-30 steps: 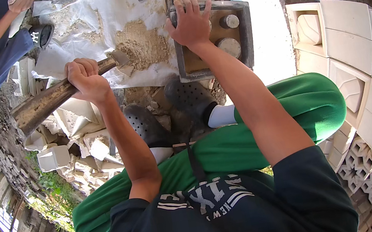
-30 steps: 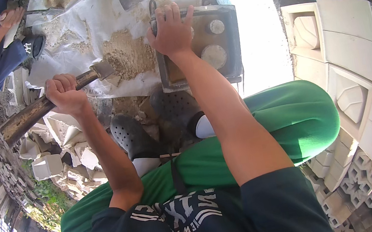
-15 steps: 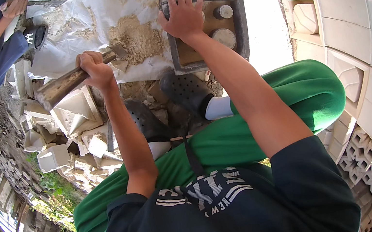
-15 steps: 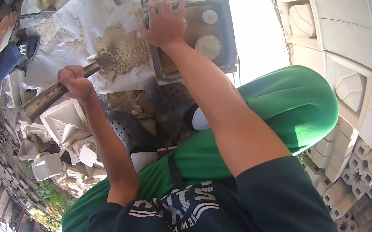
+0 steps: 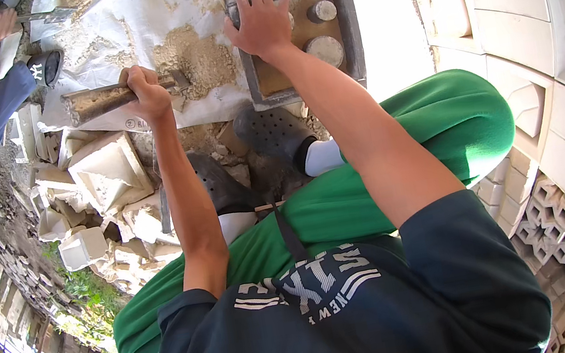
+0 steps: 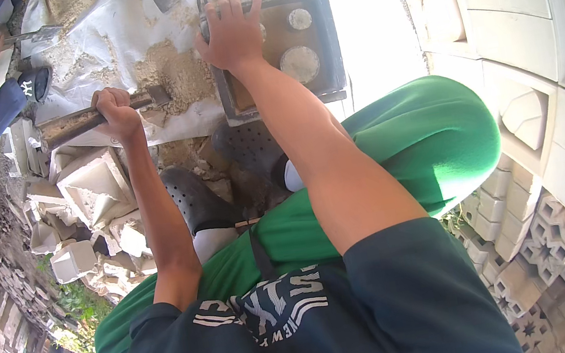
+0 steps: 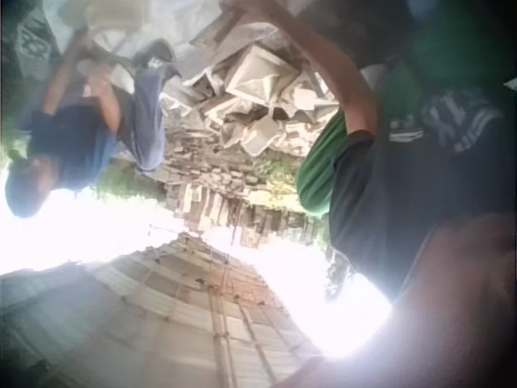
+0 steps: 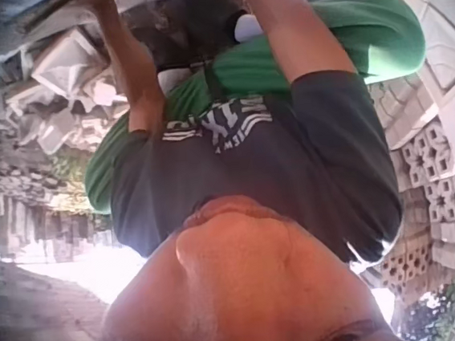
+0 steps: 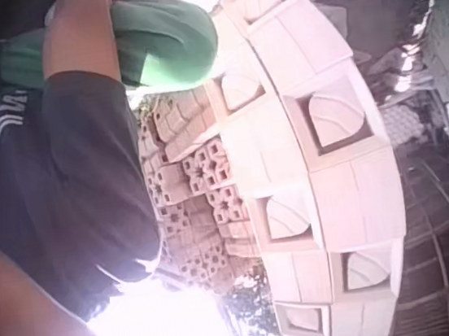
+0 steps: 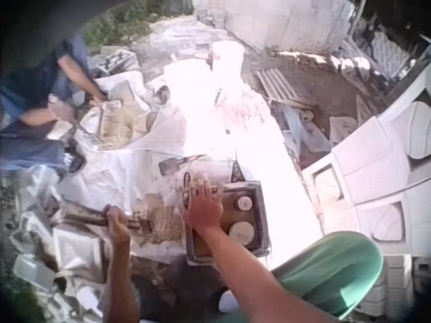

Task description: The person crushes stone fragments into powder on a sheet using a chisel and gathers the material with a small trowel.

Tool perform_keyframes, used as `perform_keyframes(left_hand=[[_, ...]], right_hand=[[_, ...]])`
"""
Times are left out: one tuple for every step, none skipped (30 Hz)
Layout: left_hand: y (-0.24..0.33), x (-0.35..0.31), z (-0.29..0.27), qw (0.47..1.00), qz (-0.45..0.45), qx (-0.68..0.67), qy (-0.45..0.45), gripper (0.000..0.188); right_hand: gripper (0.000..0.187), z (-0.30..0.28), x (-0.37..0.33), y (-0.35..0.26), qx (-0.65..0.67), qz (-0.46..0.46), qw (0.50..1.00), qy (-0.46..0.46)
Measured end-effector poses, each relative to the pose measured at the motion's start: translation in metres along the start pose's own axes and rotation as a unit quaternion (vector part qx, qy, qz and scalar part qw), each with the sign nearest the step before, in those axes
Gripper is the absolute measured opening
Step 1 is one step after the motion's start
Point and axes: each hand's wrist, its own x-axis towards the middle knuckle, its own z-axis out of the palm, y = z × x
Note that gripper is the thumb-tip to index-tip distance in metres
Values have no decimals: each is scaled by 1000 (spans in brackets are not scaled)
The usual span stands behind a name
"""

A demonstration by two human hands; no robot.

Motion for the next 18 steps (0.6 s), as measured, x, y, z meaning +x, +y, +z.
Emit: perform_keyframes(left_hand=[[3, 0, -2, 1000, 5, 0, 3, 32], [13, -3, 4, 1000, 3, -6, 4, 32], [24, -5, 7, 1000, -2, -8, 5, 32], [35, -2, 11, 1000, -4, -8, 5, 32], [49, 2, 14, 1000, -3, -30, 1, 32], [55, 3, 14, 999, -2, -52, -3, 32], [53, 2, 8, 998, 10, -60, 2, 31], [48, 3, 2, 998, 14, -58, 4, 31], [37, 3, -6, 998, 5, -64, 8, 30], [22, 0, -13, 998, -5, -69, 13, 30], [-5, -3, -22, 1000, 24, -8, 3, 29], [-5, -3, -12, 1000, 7, -5, 28, 30], [0, -2, -11, 1000, -1, -4, 22, 30], [8, -1, -7, 1000, -9, -6, 16, 29], [19, 0, -3, 1000, -8, -7, 17, 29], [33, 2, 1, 999, -15, -29, 24, 29], [46, 2, 2, 998, -22, -47, 30, 30], [54, 3, 2, 998, -22, -46, 30, 30]], right_hand=[[54, 0, -1, 0, -2, 4, 1000, -13], [55, 0, -3, 3, -10, 10, 1000, -27], [54, -1, -8, 2, -8, 11, 1000, -23], [54, 0, -6, 5, -9, 11, 1000, -25], [54, 1, 0, 7, -12, 8, 1000, -16], [54, 0, 1, 8, -16, 5, 1000, -7], [54, -2, -2, 7, -16, 6, 1000, -9], [54, -3, -2, 4, -16, 8, 1000, -13], [54, -3, 0, 1, -16, 9, 1000, -17], [54, -3, 3, -1, -12, 5, 1000, -13], [55, -3, 4, -4, -9, 2, 1000, -19], [55, -3, 3, -3, -13, 2, 1000, -24], [55, -2, 1, -4, -12, 1, 1000, -23], [55, -1, 1, 0, -16, 5, 1000, -26], [55, -1, 0, 2, -19, 10, 999, -31], [55, 1, 1, 6, -20, 8, 999, -31], [55, -2, 2, 6, -20, 12, 999, -37], [56, -2, 2, 6, -21, 16, 999, -43]])
